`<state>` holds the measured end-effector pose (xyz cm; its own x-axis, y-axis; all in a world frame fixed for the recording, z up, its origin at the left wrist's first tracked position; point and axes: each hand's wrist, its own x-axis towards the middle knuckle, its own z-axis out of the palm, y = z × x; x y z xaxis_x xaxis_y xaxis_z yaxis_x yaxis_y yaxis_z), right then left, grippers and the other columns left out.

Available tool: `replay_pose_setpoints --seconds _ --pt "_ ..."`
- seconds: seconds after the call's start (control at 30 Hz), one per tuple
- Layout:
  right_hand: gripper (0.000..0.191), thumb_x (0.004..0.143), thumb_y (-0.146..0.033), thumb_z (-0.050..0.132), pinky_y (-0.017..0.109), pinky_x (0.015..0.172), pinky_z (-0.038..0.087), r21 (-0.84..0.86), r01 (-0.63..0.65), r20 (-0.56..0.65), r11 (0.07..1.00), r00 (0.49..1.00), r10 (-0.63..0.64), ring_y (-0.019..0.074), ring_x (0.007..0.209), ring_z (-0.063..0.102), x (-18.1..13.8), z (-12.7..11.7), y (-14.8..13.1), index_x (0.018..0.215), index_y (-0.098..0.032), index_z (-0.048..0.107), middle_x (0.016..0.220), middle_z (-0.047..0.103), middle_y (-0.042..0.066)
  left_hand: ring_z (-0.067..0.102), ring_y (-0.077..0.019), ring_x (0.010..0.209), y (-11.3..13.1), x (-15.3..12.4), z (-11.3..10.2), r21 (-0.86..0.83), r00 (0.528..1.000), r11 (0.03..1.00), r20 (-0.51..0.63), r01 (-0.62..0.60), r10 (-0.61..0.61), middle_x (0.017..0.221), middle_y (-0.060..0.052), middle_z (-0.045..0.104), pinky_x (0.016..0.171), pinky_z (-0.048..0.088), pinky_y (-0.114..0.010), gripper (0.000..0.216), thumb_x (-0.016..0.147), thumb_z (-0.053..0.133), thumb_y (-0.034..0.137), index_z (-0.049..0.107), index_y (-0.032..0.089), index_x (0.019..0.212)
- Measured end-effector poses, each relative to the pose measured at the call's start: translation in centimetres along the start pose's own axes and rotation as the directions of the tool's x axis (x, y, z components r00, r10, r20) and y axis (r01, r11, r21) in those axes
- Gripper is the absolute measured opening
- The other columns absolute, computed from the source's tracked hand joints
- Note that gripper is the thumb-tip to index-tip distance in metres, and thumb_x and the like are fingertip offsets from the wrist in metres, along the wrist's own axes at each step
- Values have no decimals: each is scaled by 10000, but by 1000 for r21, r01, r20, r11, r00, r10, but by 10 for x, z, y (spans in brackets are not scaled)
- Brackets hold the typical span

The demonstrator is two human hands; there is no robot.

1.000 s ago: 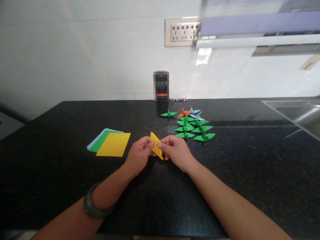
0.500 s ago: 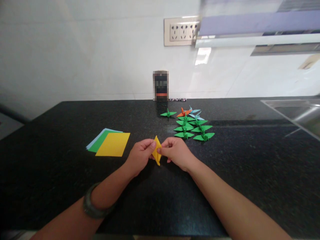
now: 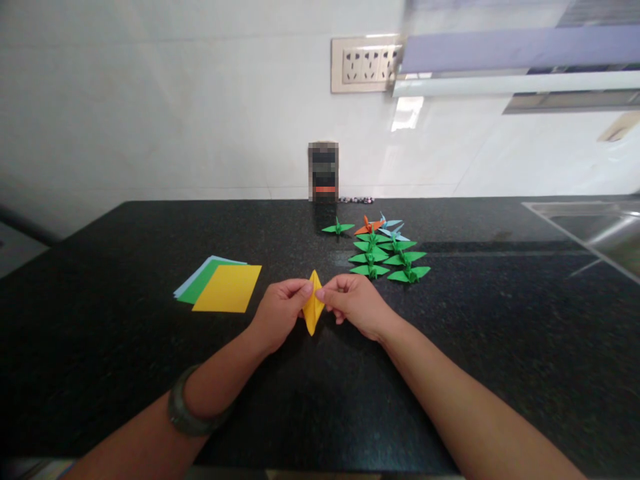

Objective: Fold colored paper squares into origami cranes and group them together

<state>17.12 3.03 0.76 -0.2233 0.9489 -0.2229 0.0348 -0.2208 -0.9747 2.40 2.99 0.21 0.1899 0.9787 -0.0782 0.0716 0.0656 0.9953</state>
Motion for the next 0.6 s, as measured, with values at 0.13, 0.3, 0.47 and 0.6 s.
replay_pose_setpoints --seconds 0.13,0.3,0.47,0.6 --pt "293 615 -383 693 161 328 271 -144 14 -53 989 998 -21 29 346 343 -1 -1 -1 576 -147 524 443 434 -78 478 -94 504 -2 0 -1 -8 999 1000 32 -12 12 556 4 576 493 384 -210 277 734 554 370 676 126 683" --pt "239 650 -350 663 161 344 248 -377 34 -23 925 999 -47 33 365 335 -3 -5 -5 607 -136 566 446 432 -70 473 -87 512 -2 0 -2 9 999 1000 30 -21 21 535 14 573 497 365 -203 224 625 678 346 676 123 628" --pt "307 701 -446 590 175 386 340 -258 67 -10 964 997 -72 45 401 390 -5 -1 -9 658 -143 560 514 473 -53 418 -55 416 -1 2 -2 -84 999 996 -34 18 -21 512 36 538 393 309 -176 223 675 635 350 614 129 655" --pt "315 673 -462 613 178 393 348 -221 103 -46 970 992 -116 55 427 396 -5 2 -10 690 -165 510 534 454 -63 452 -60 418 -2 5 -2 -109 977 993 -212 -34 10 540 57 540 371 331 -157 200 682 627 325 528 159 735"
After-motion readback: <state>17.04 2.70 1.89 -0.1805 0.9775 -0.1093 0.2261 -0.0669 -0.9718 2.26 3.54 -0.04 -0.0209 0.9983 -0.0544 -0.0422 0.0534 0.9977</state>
